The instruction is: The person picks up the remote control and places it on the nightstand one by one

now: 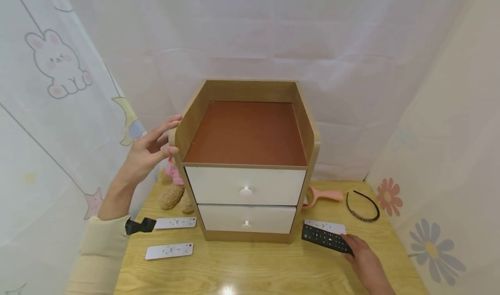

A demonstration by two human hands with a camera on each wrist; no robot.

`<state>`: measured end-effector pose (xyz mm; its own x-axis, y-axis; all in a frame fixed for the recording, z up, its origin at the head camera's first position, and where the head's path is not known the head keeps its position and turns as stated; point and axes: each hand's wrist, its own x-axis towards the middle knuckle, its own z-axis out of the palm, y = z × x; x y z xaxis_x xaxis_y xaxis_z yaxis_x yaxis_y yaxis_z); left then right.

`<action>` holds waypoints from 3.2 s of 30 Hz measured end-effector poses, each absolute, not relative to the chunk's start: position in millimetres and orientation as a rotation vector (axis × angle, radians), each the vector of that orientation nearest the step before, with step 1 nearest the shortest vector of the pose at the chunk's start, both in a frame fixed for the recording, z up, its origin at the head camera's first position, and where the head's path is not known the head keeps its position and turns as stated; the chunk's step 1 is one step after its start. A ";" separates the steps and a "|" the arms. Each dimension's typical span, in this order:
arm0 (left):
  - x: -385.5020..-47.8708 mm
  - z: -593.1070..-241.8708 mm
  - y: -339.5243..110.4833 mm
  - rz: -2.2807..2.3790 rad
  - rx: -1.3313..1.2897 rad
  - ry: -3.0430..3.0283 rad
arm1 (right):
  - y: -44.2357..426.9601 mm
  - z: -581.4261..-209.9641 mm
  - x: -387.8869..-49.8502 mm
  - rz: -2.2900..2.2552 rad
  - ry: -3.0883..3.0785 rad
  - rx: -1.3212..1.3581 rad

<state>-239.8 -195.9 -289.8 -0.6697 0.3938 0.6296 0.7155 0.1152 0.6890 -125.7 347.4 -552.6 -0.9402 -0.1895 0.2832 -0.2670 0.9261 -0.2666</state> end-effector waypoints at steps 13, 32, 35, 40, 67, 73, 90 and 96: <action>-238.7 -290.9 -196.1 -1.582 -1.097 -2.097 | 331.3 -497.0 -116.1 0.391 -2.639 0.468; -240.5 -292.4 -194.4 -1.593 -1.096 -2.092 | 319.6 -421.4 -122.5 0.315 -2.341 0.647; -241.1 -293.1 -194.7 -1.587 -1.094 -2.099 | 317.5 -409.8 -123.9 0.307 -2.334 0.649; -247.0 -296.7 -197.6 -1.574 -1.100 -2.095 | 311.3 -389.5 -129.1 0.350 -2.294 0.676; -240.3 -292.6 -193.7 -1.596 -1.085 -2.108 | 293.5 -291.2 -135.2 0.184 -2.249 0.773; -239.3 -292.3 -193.5 -1.592 -1.077 -2.106 | 287.2 -273.9 -140.8 0.186 -2.243 0.815; -240.9 -296.4 -190.4 -1.578 -1.111 -2.069 | 265.1 -234.9 -168.2 0.231 -2.225 0.856; -241.2 -296.8 -188.8 -1.572 -1.105 -2.071 | 256.9 -219.2 -179.0 0.216 -2.278 0.894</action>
<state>-241.2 -188.8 -296.8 -0.6519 0.3861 0.6527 0.7325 0.0979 0.6737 -179.0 256.9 -219.2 -0.5399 -0.5430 0.6432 -0.6542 0.7515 0.0852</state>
